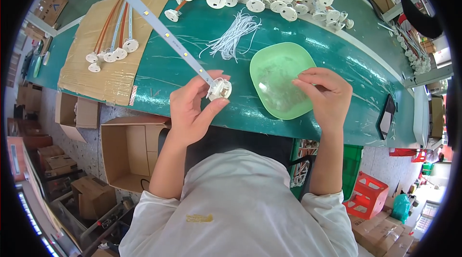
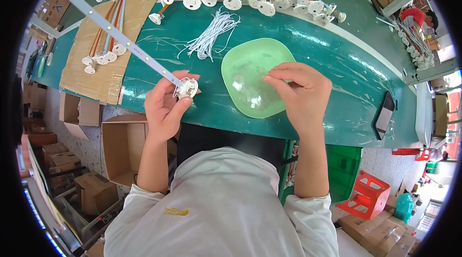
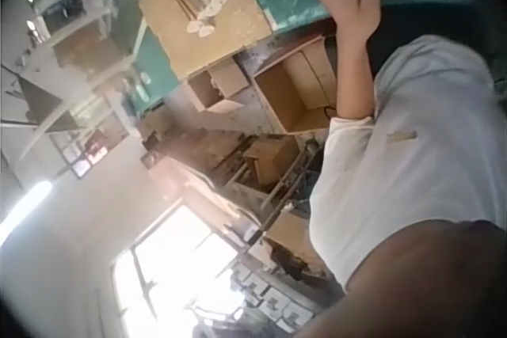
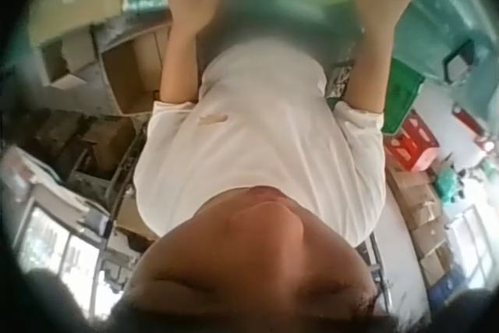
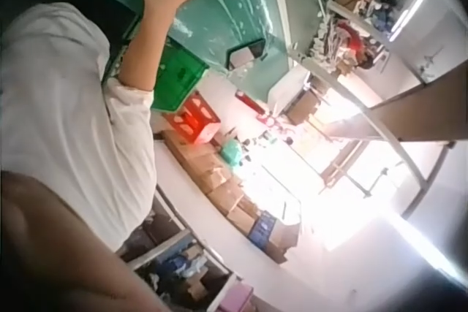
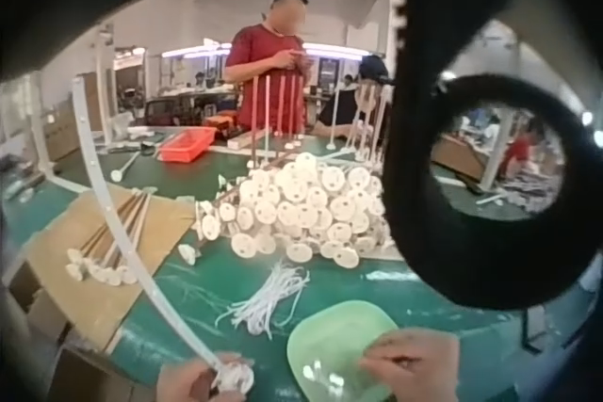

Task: The recorder is assembling LED light strips into plastic bases and attaching fiber optic bundles.

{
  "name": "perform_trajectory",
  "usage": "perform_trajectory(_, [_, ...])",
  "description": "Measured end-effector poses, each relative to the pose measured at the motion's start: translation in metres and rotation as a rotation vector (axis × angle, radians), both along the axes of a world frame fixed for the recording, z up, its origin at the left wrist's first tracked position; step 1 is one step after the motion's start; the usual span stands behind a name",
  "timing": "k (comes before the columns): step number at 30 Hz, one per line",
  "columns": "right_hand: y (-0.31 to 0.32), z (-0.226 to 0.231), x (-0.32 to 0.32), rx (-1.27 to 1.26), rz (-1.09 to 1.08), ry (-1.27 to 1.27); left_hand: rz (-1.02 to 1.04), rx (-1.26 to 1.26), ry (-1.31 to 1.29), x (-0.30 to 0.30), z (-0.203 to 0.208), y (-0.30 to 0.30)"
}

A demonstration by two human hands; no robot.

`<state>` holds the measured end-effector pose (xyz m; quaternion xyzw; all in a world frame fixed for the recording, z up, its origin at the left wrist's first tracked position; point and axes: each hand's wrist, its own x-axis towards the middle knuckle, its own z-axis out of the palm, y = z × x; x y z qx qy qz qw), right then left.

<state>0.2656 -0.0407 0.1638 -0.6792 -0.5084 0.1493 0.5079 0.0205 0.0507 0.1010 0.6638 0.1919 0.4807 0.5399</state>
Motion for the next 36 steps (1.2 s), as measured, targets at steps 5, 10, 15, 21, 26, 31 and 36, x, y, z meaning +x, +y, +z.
perform_trajectory(5, [-0.031, -0.005, -0.029, 0.425, -0.059, 0.026, -0.078, -0.125, -0.397, 0.003, 0.014, -0.029])
perform_trajectory(10, [-0.056, -0.036, -0.117, 0.675, 0.207, 1.032, -0.418, -0.394, -0.882, 0.032, 0.040, -0.084])
perform_trajectory(15, [-0.071, -0.044, -0.129, 0.664, 0.402, 0.950, -0.559, -0.491, -0.981, 0.023, 0.052, -0.115])
perform_trajectory(21, [-0.085, -0.044, -0.122, 0.665, 0.497, 0.507, -0.607, -0.480, -1.008, 0.007, 0.056, -0.124])
perform_trajectory(26, [-0.086, -0.041, -0.110, 0.698, 0.590, 0.187, -0.654, -0.542, -0.932, -0.006, 0.048, -0.130])
perform_trajectory(31, [-0.097, -0.038, -0.112, 0.671, 0.468, -0.052, -0.606, -0.622, -0.893, -0.011, 0.036, -0.138])
perform_trajectory(36, [-0.101, -0.045, -0.125, 0.710, 0.275, -0.190, -0.598, -0.555, -0.818, -0.010, 0.032, -0.138])
